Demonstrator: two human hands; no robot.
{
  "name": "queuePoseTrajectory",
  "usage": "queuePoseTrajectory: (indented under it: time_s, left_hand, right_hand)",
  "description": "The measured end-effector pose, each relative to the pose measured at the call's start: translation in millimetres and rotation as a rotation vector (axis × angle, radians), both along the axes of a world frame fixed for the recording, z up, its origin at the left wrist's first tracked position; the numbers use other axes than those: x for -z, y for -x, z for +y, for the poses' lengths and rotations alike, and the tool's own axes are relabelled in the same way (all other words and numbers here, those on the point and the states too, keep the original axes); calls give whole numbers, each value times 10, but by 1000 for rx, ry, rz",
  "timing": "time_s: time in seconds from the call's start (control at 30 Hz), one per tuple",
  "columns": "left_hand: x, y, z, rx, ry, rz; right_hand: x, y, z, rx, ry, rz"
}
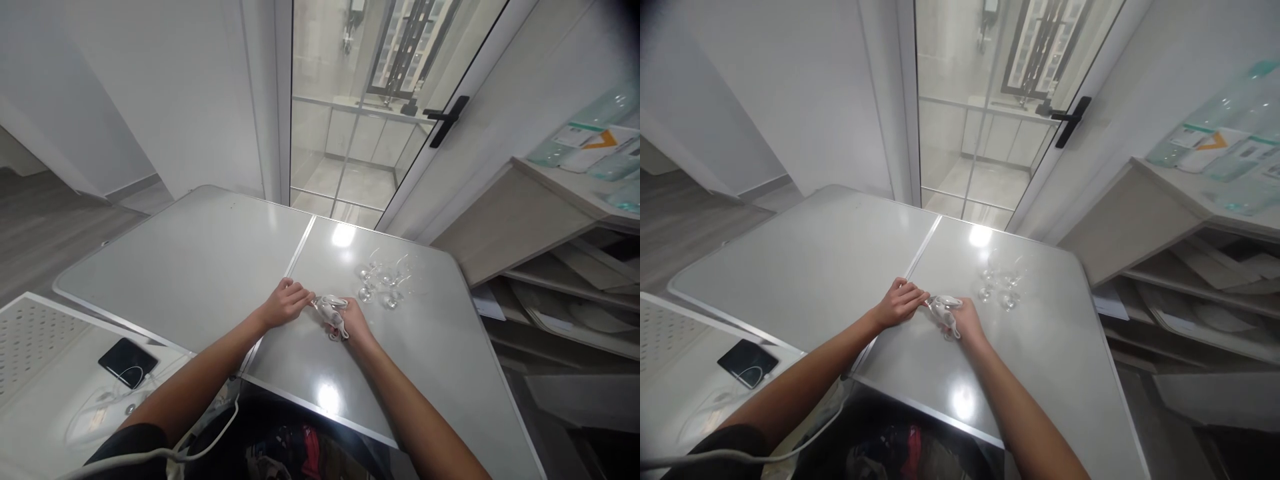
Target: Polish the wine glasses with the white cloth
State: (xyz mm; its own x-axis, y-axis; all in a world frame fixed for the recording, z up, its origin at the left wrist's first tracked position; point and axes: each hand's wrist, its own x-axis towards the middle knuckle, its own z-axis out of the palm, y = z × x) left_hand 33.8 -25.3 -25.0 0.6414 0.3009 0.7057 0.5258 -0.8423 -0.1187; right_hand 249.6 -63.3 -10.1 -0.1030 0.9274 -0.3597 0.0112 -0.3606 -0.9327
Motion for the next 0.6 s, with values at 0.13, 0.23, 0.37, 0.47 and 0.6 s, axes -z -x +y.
queuePoseTrajectory:
  time_s: [0.13,0.23,0.37,0.47,0.6]
  left_hand:
    - [39,6,11,9,-36,-24]
    - [53,-1,-3,8,-30,-46]
    - [59,-25,-46,18,-19,-68]
    - [54,-31,-56,16,-4,-54]
    - [23,-13,-37,28,-29,-41]
  right_hand:
    - [15,-20,7,-56,1,-4]
    - [49,-31,6,-49,-26,-16]
    - [60,-45,8,-41,-46,-33]
    - [40,-61,19,-73,-41,-34]
    - [46,-74,26,-106,-49,-30]
